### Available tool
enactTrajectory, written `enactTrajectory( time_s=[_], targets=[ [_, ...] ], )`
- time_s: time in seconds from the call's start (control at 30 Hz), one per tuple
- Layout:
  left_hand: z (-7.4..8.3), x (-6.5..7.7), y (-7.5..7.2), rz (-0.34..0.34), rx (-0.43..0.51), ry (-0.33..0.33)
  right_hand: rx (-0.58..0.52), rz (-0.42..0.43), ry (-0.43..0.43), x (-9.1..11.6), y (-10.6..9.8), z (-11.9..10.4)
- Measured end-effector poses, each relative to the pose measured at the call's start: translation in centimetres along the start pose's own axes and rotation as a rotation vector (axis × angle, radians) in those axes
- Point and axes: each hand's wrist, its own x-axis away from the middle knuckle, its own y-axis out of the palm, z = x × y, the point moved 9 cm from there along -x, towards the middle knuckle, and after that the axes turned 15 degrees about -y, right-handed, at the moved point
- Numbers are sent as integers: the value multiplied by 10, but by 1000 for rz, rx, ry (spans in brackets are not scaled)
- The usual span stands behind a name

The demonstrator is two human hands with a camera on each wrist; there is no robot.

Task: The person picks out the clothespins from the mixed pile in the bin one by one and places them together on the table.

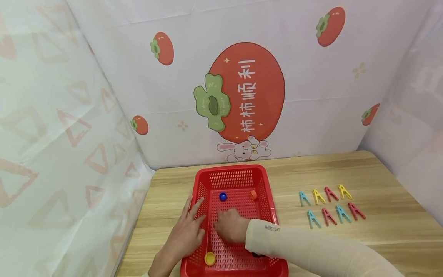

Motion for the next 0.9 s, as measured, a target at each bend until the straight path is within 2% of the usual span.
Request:
enactTrajectory(
  time_s=[0.23,0.47,0.9],
  targets=[
    [-2,-3,1,-13,-8,-10,-21,13,3,3,-2,4],
    [0,-2,-1,-9,-5,-3,-43,59,-38,4,-2,0],
    [0,-1,-1,-5,6,-2,-57,71,-66,6,-3,0]
  ],
)
